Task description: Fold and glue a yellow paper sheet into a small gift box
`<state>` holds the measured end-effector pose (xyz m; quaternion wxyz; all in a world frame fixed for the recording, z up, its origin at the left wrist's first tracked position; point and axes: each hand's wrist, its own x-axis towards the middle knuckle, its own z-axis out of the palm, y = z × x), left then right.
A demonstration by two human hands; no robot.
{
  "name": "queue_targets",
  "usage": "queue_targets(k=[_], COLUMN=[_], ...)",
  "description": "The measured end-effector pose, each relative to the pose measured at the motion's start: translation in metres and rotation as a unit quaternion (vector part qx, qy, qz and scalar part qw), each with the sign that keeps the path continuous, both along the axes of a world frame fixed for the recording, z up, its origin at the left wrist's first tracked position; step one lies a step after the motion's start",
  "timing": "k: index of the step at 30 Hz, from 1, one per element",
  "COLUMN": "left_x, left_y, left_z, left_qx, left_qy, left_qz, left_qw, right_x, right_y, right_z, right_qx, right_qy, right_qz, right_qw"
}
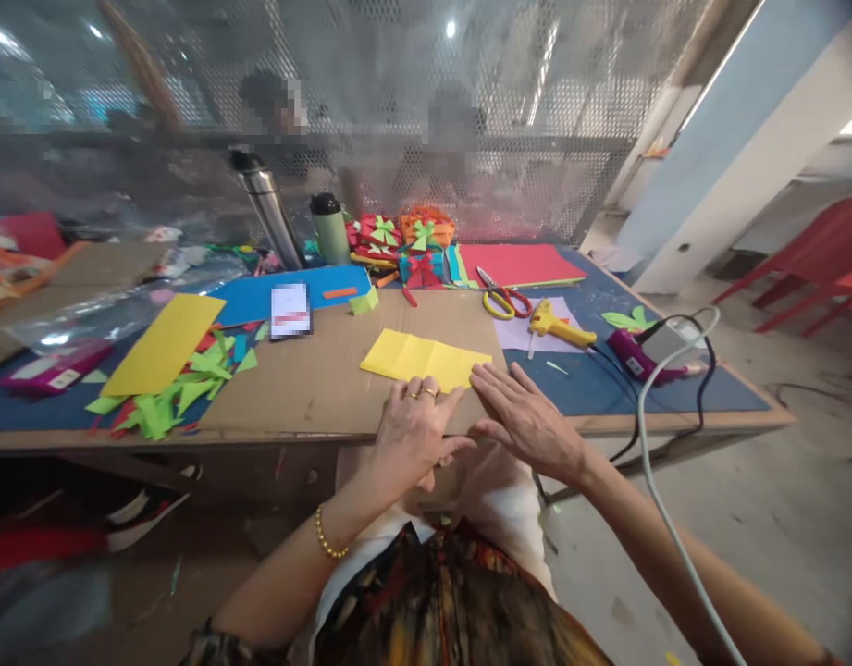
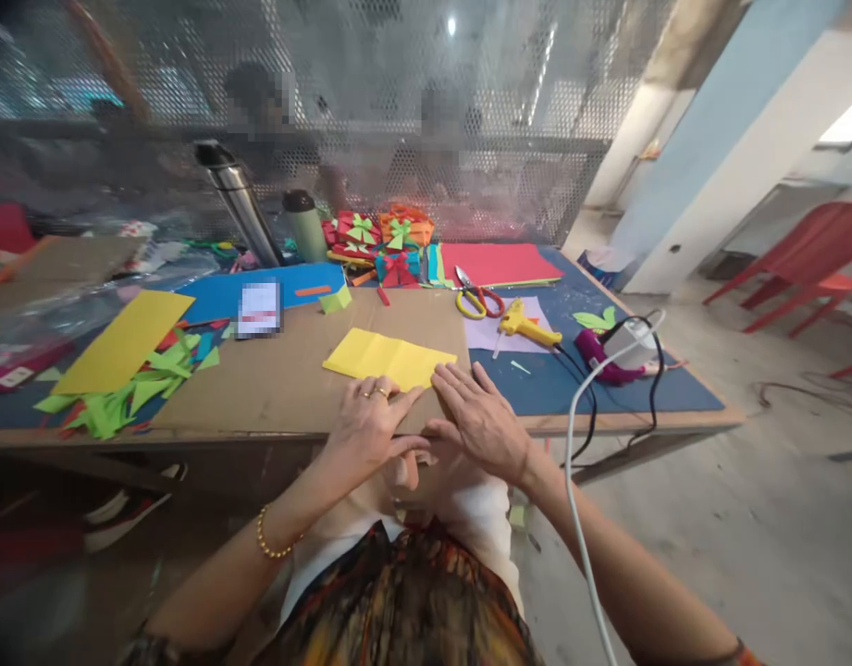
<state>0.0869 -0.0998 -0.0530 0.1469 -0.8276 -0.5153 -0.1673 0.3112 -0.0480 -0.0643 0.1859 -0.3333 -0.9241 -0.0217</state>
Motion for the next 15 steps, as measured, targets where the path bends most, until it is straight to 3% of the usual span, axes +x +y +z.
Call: queue_targets(k=[5, 9, 15], left_x=[0.001, 0.000, 0.000], left_y=[0.001, 0.000, -0.003], left_z=[0.002, 0.001, -0.005], left_qx=[0.003, 0.023, 0.051], left_qy=[0.003, 0.012, 0.017], left_qz=[-0.001, -0.005, -0.002], left_qw=[1.000, 1.000, 0.999], right_x=[0.009, 0.011, 0.001], right_y=[0.007, 0.004, -0.007], right_z=[0.007, 0.006, -0.003], right_qx=[-0.046, -0.011, 0.035], right_qy=[0.061, 0.079, 0.011], right_qz=[-0.014, -0.035, -0.044], right_qw=[0.997, 0.996, 0.998])
